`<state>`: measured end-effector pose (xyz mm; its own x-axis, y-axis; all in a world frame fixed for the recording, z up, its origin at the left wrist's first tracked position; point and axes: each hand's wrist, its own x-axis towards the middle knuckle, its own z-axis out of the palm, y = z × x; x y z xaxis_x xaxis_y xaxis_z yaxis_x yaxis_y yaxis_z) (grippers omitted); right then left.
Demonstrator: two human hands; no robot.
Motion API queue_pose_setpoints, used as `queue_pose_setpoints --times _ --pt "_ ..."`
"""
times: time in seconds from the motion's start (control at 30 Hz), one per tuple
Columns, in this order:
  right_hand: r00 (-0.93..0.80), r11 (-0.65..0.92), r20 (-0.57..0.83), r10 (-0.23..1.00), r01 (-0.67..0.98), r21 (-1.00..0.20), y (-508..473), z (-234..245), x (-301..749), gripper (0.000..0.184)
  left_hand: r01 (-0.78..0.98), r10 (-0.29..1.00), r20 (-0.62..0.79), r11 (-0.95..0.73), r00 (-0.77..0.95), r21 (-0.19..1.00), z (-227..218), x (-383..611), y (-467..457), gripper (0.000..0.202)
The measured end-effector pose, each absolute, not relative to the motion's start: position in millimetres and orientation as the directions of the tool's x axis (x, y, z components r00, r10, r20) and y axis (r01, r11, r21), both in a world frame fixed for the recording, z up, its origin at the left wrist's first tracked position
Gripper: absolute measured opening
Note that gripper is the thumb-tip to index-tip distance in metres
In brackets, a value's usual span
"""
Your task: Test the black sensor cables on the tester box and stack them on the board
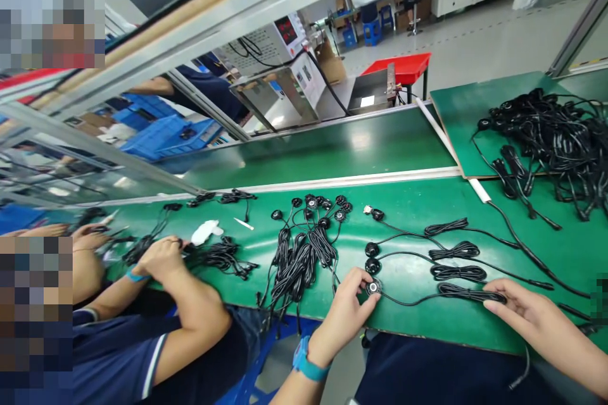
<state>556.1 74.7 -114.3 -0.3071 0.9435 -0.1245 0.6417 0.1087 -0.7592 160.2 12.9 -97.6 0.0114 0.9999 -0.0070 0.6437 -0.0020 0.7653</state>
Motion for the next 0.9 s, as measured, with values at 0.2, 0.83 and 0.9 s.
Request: queue_pose_setpoints --times 0.2,0.83,0.9 --pt "-0.329 -0.137 -0.412 0.850 0.616 -0.775 87 -93 536 0.049 0.698 0.983 0.180 -0.099 -0.044 0.709 -116 147 27 0.019" --pt "-0.231 0.414 0.363 0.903 0.695 -0.588 27 -94 533 0.019 0.819 0.974 0.108 0.106 -0.200 0.564 -121 122 207 0.035" --pt "-0.144 0.365 0.376 0.915 0.690 -0.625 20 -96 540 0.017 0.844 0.979 0.120 0.076 -0.163 0.531 -123 118 212 0.031"
